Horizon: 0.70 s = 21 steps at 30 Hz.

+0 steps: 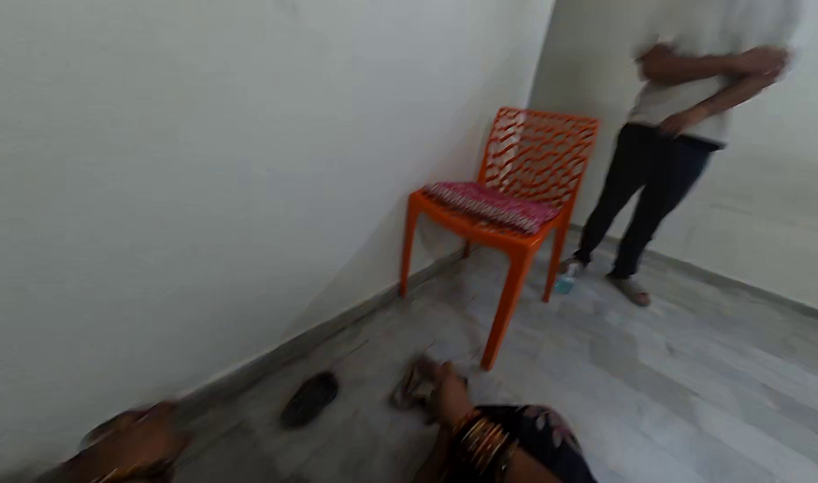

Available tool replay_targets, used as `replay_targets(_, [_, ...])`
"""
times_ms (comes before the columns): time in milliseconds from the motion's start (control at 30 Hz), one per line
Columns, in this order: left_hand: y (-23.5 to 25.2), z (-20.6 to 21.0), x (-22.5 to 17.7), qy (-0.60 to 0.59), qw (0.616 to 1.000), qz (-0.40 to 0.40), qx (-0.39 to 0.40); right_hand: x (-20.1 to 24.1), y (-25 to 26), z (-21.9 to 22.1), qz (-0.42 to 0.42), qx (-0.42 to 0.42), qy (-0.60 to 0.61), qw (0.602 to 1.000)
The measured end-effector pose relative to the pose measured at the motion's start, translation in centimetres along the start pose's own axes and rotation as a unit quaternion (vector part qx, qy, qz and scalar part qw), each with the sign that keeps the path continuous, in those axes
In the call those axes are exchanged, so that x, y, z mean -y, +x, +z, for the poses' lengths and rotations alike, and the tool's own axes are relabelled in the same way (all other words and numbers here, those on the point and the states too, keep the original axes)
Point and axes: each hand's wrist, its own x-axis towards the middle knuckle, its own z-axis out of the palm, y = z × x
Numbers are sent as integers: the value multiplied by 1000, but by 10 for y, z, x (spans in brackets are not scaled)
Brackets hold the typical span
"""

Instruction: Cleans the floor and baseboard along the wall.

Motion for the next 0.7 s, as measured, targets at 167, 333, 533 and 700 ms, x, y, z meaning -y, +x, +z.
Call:
replay_targets(167, [32, 31, -6, 8, 980, -158, 123, 7, 7, -18, -45, -32, 26, 998])
replay_targets(333, [43, 64, -15, 25, 979, -87, 181, -23, 34, -60, -82, -134, 56, 986])
replay_targets(533, [57, 135, -47, 2, 964, 55, 259, -64, 63, -66, -59, -166, 275, 945])
replay_targets(700, [73, 187, -88, 17, 960, 54, 276, -62, 64, -52, -42, -133, 309, 941])
